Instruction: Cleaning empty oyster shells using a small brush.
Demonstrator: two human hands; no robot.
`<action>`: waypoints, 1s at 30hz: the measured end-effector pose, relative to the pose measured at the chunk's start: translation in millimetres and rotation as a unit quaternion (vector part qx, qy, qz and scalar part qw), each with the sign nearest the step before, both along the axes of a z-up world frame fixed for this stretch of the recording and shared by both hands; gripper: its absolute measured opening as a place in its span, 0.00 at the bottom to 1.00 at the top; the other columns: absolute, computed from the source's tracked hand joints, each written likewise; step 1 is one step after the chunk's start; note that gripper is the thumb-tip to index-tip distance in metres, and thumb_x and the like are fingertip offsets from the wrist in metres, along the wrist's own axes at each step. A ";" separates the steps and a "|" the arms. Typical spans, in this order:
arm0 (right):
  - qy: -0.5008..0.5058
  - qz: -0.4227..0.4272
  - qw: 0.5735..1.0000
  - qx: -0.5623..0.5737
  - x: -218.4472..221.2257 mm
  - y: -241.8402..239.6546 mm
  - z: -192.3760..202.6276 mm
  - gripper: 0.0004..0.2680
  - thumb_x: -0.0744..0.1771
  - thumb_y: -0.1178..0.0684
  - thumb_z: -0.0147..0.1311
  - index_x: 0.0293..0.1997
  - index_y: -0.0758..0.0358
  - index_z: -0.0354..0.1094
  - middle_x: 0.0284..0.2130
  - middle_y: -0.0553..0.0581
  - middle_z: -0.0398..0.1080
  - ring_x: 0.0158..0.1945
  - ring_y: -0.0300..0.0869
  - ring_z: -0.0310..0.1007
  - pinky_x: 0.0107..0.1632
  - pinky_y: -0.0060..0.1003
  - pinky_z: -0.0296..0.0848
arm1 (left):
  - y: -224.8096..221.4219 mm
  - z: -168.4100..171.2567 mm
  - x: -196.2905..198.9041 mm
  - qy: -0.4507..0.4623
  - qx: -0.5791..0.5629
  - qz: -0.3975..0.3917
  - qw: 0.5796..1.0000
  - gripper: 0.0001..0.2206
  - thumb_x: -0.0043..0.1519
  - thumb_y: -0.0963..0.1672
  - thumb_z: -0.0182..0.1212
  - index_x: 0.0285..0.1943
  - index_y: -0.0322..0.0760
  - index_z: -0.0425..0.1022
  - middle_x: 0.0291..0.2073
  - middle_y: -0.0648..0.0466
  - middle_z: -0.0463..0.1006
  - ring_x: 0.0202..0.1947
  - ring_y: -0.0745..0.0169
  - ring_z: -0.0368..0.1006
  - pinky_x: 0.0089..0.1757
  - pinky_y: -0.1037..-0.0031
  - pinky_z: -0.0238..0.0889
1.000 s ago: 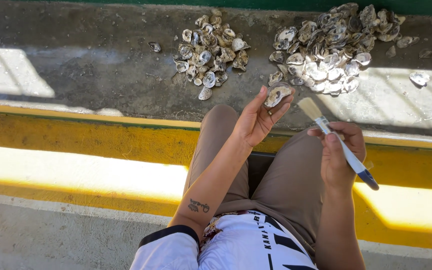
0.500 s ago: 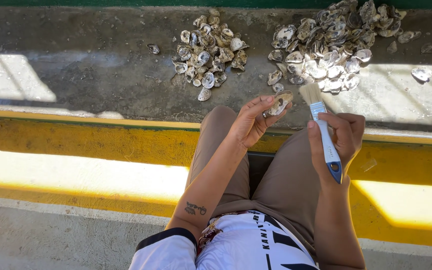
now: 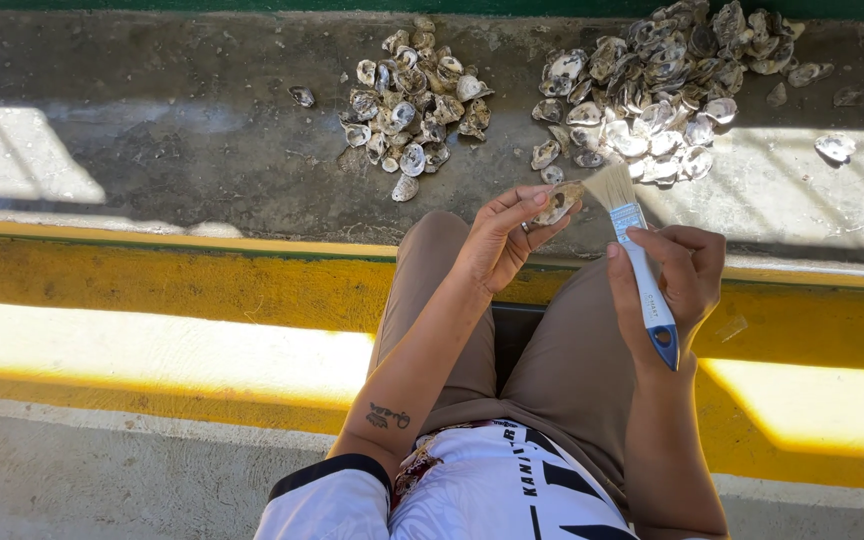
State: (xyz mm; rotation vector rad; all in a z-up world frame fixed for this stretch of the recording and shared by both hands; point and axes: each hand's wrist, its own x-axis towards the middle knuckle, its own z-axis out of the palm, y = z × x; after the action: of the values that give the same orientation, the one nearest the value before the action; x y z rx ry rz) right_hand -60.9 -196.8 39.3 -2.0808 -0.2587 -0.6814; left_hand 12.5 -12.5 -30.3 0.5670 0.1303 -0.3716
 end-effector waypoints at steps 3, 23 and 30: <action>0.046 -0.021 0.999 0.005 -3.8 5.7 5.2 0.08 0.66 0.62 0.68 0.48 0.63 0.75 0.45 0.61 0.67 0.37 0.42 0.66 0.37 0.34 0.66 | -3.7 -21.6 2.0 0.000 -0.004 0.018 1.000 0.08 0.67 0.39 0.63 0.52 0.27 0.76 0.49 0.46 0.79 0.51 0.58 0.78 0.57 0.65 0.75; 0.014 0.039 0.999 0.020 -4.0 10.0 -2.1 0.08 0.68 0.59 0.67 0.50 0.63 0.74 0.45 0.58 0.67 0.47 0.43 0.75 0.46 0.33 0.74 | -0.9 -14.3 -6.0 -0.010 -0.060 0.024 0.998 0.11 0.67 0.39 0.62 0.56 0.24 0.75 0.50 0.45 0.79 0.52 0.54 0.77 0.56 0.64 0.73; 0.026 -0.030 0.998 0.051 -3.3 8.5 3.5 0.07 0.68 0.60 0.66 0.50 0.63 0.73 0.46 0.62 0.64 0.45 0.45 0.70 0.47 0.34 0.73 | 6.1 11.5 -8.7 -0.011 -0.047 0.020 0.999 0.13 0.65 0.40 0.59 0.55 0.21 0.73 0.50 0.38 0.80 0.53 0.50 0.78 0.56 0.67 0.74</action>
State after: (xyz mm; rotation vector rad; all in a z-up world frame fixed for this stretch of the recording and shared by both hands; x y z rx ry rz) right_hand -64.2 -188.3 42.9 -2.0114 -0.1301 -0.6612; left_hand 3.8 -6.4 -18.8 0.4738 0.1028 -0.3311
